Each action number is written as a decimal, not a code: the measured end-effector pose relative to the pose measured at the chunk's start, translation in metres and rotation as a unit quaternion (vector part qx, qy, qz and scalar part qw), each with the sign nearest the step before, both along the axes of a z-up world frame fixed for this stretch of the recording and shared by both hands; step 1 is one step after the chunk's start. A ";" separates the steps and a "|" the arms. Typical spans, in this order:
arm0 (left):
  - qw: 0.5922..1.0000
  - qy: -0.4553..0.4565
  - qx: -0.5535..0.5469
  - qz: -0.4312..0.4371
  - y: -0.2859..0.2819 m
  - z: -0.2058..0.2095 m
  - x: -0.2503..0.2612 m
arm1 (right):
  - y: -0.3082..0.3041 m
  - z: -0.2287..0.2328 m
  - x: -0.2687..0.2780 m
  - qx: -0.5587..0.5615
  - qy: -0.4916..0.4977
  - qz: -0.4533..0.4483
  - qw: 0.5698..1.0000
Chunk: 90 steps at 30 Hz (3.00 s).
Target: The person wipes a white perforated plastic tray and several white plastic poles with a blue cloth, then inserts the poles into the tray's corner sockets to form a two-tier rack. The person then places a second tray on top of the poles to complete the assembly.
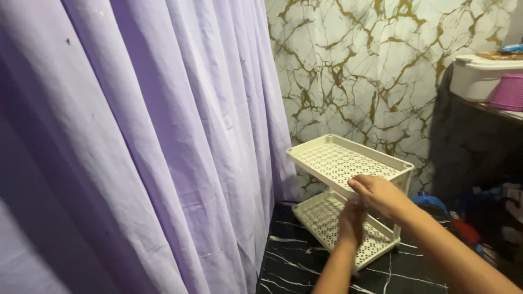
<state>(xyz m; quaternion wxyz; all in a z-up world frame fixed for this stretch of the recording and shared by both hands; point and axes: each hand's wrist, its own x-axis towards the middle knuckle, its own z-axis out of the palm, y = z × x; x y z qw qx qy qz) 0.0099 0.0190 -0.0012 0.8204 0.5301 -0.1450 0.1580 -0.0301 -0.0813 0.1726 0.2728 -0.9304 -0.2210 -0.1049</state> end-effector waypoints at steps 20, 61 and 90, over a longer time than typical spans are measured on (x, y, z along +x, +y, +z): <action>0.781 0.026 0.344 0.521 0.159 0.010 0.015 | -0.001 -0.011 0.012 -0.016 -0.101 0.050 0.994; 0.997 -0.073 -0.026 0.026 0.187 0.018 0.005 | 0.147 -0.007 0.003 -0.243 -0.396 0.036 0.885; 0.994 -0.052 0.034 0.089 0.197 0.003 0.015 | 0.123 0.002 0.000 -0.065 -0.270 0.151 0.949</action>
